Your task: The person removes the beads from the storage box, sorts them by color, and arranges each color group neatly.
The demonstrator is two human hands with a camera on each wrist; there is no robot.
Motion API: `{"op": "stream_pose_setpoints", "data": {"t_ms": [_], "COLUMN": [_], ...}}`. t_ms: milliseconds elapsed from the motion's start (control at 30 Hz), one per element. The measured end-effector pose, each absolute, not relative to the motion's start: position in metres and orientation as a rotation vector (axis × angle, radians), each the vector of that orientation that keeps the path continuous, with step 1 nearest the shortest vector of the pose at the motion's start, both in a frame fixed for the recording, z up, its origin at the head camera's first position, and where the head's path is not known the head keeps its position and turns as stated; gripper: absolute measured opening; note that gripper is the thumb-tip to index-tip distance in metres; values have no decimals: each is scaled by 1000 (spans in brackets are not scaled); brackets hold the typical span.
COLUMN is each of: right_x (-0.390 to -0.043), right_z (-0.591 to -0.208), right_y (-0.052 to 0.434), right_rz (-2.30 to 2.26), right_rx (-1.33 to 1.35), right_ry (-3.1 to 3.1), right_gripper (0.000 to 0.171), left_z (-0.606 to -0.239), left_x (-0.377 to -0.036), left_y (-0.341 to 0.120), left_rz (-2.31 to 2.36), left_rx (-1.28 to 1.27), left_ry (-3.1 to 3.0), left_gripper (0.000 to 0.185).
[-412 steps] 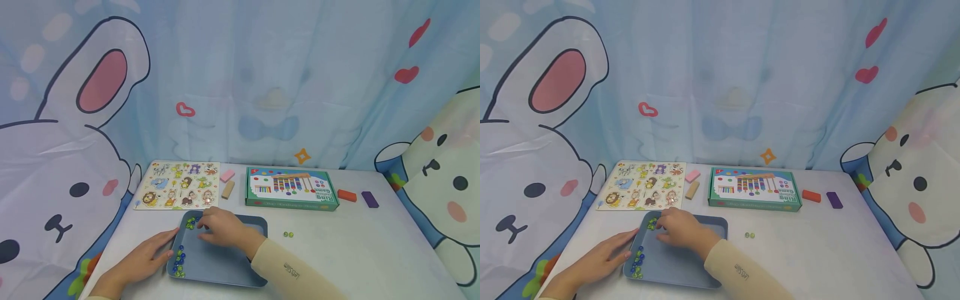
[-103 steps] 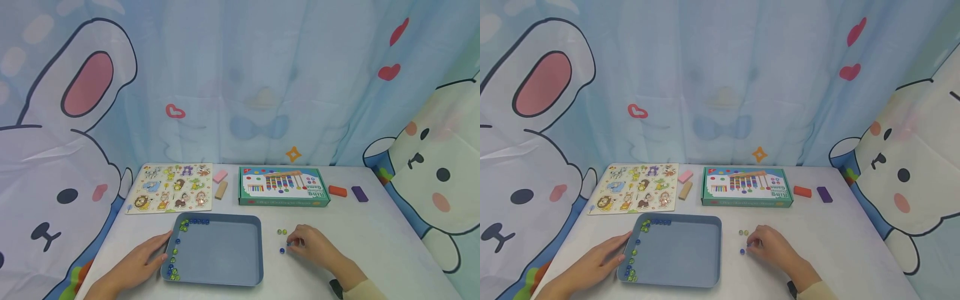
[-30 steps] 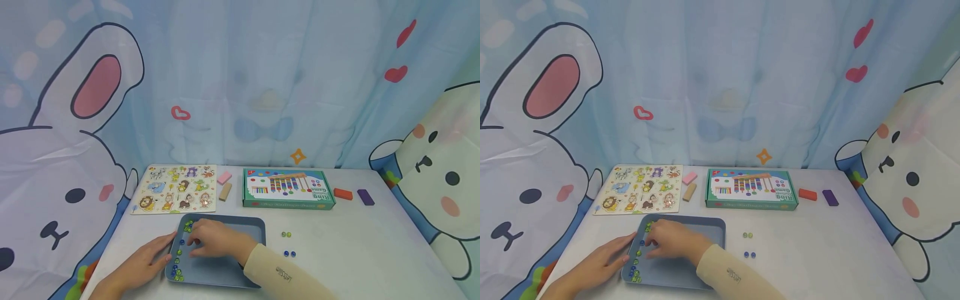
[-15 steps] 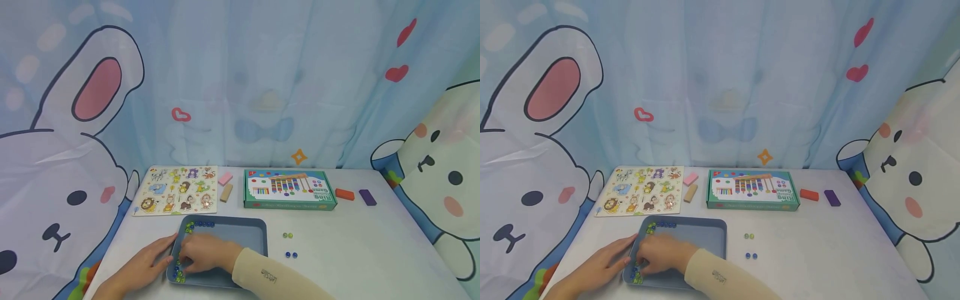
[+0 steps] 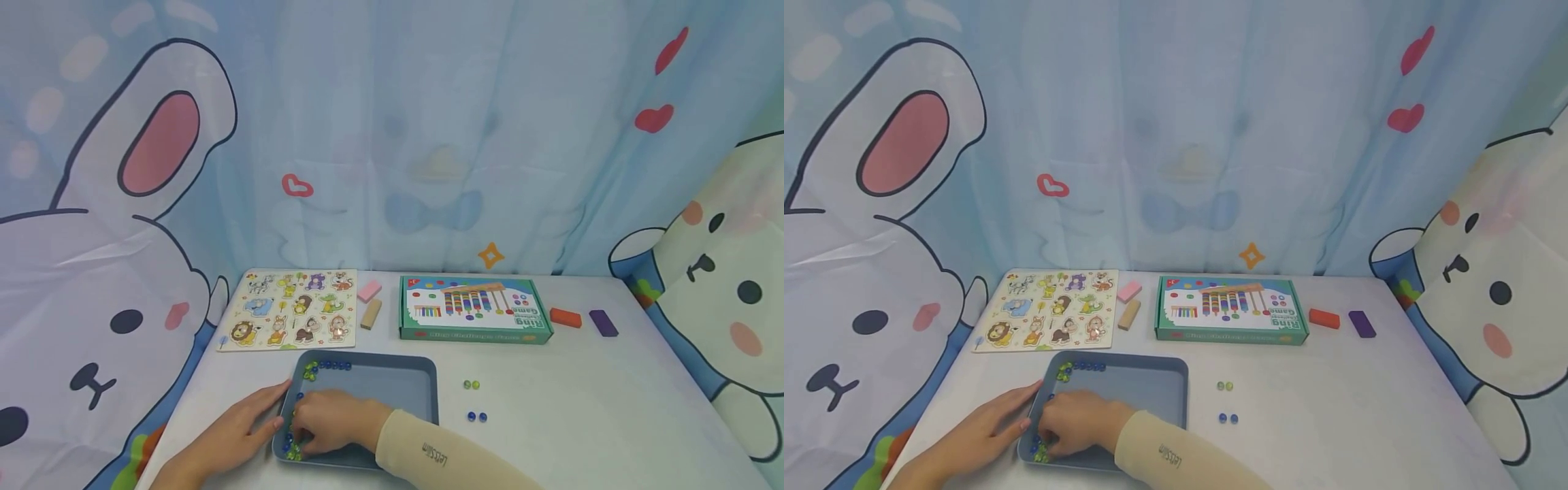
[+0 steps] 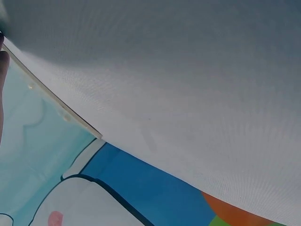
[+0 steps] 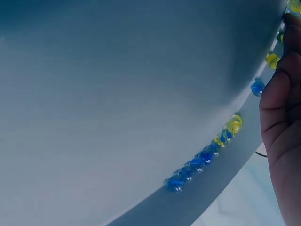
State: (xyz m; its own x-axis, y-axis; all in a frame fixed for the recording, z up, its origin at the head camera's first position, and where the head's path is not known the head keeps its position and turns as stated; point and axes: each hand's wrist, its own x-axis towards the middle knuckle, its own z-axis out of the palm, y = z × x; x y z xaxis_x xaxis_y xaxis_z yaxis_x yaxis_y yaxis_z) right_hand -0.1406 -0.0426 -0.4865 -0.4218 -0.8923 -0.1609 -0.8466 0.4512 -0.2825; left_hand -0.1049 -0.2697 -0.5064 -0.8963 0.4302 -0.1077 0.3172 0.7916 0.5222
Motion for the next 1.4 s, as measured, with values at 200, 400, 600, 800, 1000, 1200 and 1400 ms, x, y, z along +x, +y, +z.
{"op": "stream_pose_setpoints", "data": {"t_ms": [200,400,600,800,1000,1200,1400], "right_x": [-140,-137,-134,-133,-136,-149,-156], "right_z": [-487,-487,-491,-494,-494,-481,-456], "right_y": [-43,-43,-42,-41,-36,-16,16], "right_rz": [-286,-264,-279,-264,-304,-489,-712], "right_rx": [-1505,-1505,-1514,-1524,-1564,-1529,-1484], "right_ry": [2397,2405,2383,2378,2354,2412,2547], "right_gripper": [21,21,12,12,10,12,8], "left_z": [-508,-507,-506,-506,-508,-507,-506], "left_x": [-105,-106,-106,-106,-106,-106,-106], "left_y": [-270,-269,-268,-268,-268,-269,-270], "left_rz": [749,760,771,786,783,773,790], "left_rx": [600,571,533,521,528,537,516], "left_ry": [2762,2738,2711,2697,2704,2717,2698], "left_gripper": [65,67,68,68,68,67,67]}}
